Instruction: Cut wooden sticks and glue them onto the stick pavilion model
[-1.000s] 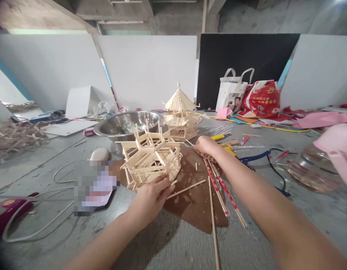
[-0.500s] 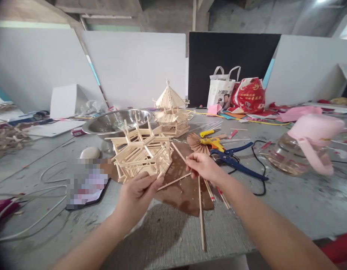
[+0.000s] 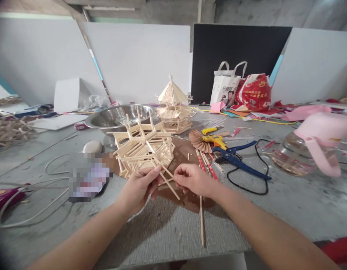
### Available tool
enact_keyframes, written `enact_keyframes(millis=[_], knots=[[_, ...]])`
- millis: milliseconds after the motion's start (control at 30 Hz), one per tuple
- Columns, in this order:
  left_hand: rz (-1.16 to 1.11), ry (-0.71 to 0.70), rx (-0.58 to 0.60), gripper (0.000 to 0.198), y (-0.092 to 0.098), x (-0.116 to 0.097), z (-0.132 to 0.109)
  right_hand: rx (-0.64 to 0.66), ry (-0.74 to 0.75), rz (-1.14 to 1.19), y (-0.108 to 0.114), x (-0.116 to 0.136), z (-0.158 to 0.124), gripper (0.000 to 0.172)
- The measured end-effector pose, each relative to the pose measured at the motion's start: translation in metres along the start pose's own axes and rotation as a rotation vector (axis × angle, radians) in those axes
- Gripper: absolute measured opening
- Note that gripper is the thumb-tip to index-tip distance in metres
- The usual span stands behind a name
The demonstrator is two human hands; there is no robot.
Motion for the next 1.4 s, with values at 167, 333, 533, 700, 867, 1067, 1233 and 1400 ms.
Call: enact_keyframes(millis=[167,333,533,700,867,1067,1233,1400], knots=[[-0.060,0.000,0.027,0.033,-0.002,0.002,0.001,0.012,-0.016,-0.013,-0.002,-0.002,-0.001,0.018],[-0.086,0.006,0.045,0.027,-0.003,0.003,0.001,0.043,-0.013,0.008,-0.007,-0.003,-0.001,0.018],[-0.082,0.020,0.067,0.026,-0.003,0.003,0.002,0.068,-0.025,0.016,-0.007,-0.004,0.000,0.021],[-0.065,0.008,0.064,0.025,-0.002,0.001,0.002,0.043,-0.022,0.028,-0.002,-0.001,0.001,0.027],[-0.024,0.003,0.054,0.027,-0.002,0.002,0.002,0.041,-0.014,-0.078,-0.006,-0.001,-0.001,0.022],[0.318,-0.137,-0.030,0.034,0.001,-0.007,-0.001,-0.051,0.081,-0.276,-0.006,0.009,-0.005,0.015],[0.620,-0.508,-0.344,0.034,0.017,-0.040,-0.024,-0.107,0.010,-0.169,-0.006,0.011,-0.002,0.017],[0.507,-0.546,-0.419,0.027,0.025,-0.050,-0.032,-0.108,-0.038,0.036,-0.023,0.019,0.005,0.018]])
Point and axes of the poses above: each hand's wrist, its own z-axis towards the middle knuckle, its own y-axis out of the back of the hand, x = y × z, the point moved 7 cm from there along z, towards the middle knuckle, and after that the axes turned 3 degrees about z, right-handed, at the moved point
